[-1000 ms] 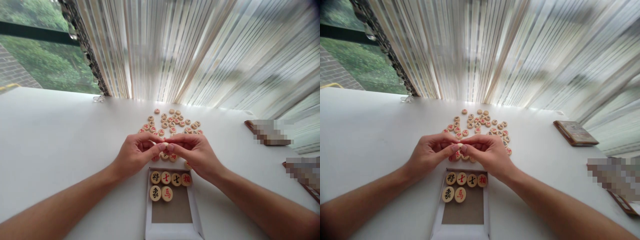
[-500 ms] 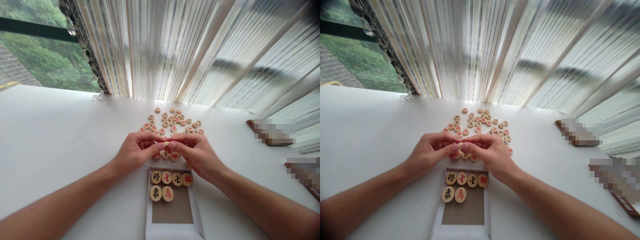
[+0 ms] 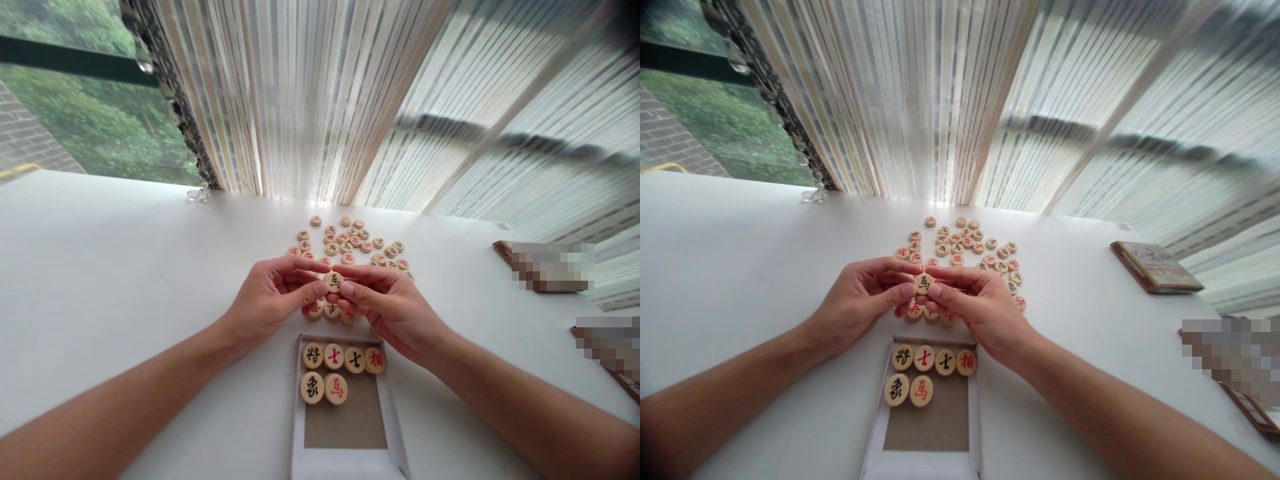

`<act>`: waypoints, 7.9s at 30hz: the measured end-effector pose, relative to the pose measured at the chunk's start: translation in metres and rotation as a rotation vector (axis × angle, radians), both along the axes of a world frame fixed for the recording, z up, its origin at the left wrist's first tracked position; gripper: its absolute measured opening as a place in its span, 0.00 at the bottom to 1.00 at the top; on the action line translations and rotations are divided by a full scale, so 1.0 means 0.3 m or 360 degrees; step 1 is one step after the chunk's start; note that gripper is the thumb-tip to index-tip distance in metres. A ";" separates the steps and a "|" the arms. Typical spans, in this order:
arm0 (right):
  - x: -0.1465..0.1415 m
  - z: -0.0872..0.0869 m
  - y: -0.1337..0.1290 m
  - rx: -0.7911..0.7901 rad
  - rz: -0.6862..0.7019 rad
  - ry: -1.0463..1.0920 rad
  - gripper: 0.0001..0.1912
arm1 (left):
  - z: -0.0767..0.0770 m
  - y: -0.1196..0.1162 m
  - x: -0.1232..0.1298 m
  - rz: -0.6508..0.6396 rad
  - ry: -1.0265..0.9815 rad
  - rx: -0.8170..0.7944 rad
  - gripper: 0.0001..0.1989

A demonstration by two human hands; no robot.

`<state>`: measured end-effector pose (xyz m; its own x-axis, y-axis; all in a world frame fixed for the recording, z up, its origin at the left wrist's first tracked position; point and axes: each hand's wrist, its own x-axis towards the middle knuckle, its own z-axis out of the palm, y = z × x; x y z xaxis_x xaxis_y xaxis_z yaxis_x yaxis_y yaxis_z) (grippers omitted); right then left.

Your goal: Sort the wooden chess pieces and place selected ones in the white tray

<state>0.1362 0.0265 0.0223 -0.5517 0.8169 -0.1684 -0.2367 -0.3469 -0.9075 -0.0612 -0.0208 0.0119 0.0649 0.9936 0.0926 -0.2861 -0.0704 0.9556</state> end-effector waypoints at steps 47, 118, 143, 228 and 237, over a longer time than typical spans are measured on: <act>0.011 -0.003 -0.010 0.0214 0.0050 -0.0124 0.22 | 0.001 -0.029 0.020 0.0192 0.0307 0.0228 0.11; 0.020 -0.035 -0.007 0.0965 -0.0122 -0.0261 0.16 | -0.009 -0.027 0.010 0.0125 0.0375 0.0244 0.15; 0.010 0.010 -0.018 0.0696 0.0080 -0.0395 0.21 | -0.007 -0.029 0.012 0.0025 0.0405 0.0248 0.18; 0.048 0.128 -0.059 0.1166 0.0299 -0.0859 0.11 | -0.014 -0.045 0.004 0.0193 0.0939 0.1013 0.05; 0.222 0.133 -0.178 0.1391 0.0076 -0.1192 0.11 | -0.011 -0.041 0.008 0.0301 0.0915 0.0817 0.06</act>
